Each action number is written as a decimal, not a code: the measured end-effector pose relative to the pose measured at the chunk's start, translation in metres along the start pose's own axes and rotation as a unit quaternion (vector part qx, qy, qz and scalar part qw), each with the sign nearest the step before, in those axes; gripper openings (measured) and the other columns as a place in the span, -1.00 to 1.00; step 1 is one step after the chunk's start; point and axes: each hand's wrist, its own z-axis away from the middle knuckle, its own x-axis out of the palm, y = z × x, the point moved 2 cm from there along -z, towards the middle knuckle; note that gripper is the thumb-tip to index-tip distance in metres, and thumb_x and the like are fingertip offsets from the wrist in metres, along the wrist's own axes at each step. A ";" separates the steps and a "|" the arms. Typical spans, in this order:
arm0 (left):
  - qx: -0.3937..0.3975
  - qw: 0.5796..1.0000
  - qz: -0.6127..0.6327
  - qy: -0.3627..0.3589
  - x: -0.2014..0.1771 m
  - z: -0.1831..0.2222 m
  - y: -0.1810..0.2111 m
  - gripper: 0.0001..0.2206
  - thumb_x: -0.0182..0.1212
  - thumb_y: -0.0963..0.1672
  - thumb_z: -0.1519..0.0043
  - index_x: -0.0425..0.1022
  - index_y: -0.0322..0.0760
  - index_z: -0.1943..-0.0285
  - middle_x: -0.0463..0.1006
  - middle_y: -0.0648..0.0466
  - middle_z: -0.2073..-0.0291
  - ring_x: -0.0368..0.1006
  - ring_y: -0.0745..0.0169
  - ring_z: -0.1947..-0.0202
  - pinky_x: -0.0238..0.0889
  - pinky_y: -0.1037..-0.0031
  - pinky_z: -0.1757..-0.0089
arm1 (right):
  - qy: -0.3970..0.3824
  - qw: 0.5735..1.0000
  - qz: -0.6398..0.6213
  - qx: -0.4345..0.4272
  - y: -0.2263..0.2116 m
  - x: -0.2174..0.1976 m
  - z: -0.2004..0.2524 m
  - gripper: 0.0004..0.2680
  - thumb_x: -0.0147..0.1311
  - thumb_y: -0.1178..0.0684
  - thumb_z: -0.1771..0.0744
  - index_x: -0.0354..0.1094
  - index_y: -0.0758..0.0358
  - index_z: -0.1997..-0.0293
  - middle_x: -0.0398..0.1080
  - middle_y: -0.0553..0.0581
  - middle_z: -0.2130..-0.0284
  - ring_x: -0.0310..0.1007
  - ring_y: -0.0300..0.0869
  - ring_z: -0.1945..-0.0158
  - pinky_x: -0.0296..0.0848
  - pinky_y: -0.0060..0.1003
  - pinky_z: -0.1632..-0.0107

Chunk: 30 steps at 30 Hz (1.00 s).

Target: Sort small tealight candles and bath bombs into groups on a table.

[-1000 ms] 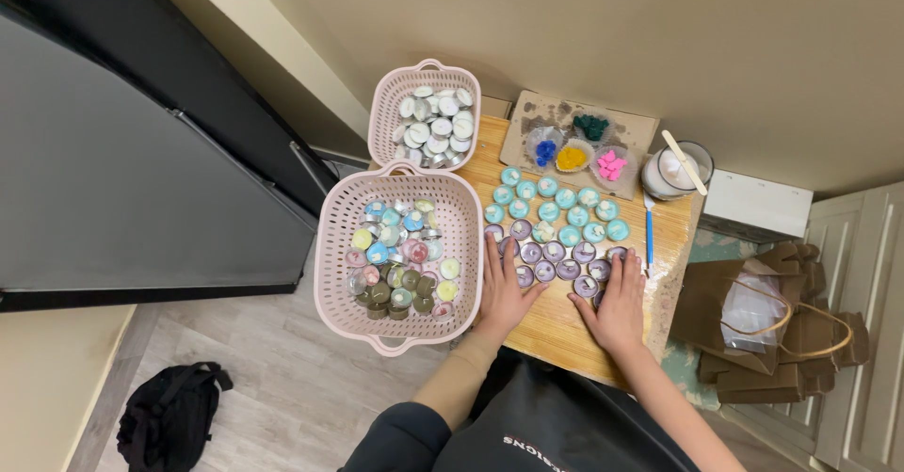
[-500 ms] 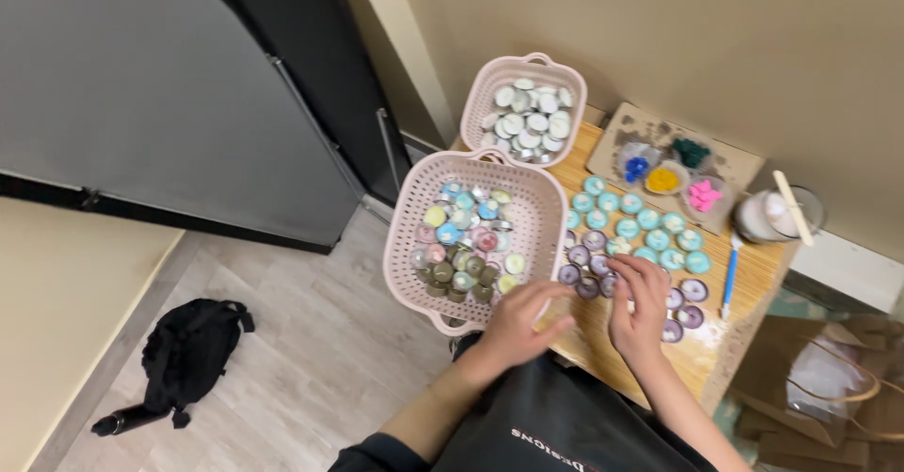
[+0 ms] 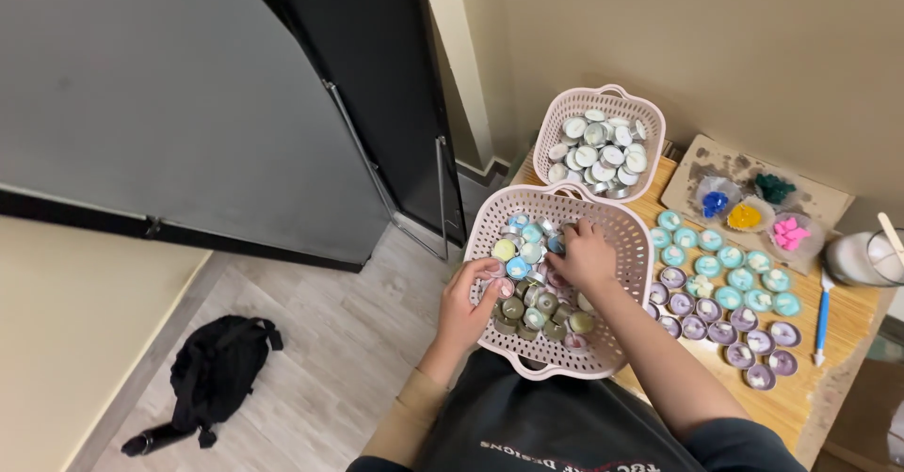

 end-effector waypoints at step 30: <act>0.138 0.868 -0.404 -0.253 0.054 -0.053 -0.073 -0.54 0.52 -0.09 0.26 0.57 -0.22 0.14 0.37 -0.03 0.09 0.27 -0.07 -0.04 0.15 0.19 0.04 | 0.175 0.943 -0.066 0.276 0.123 0.052 0.247 -0.60 0.32 -0.21 -0.25 0.53 0.11 -0.13 0.43 0.16 0.24 0.38 0.05 0.08 0.43 -0.09 0.04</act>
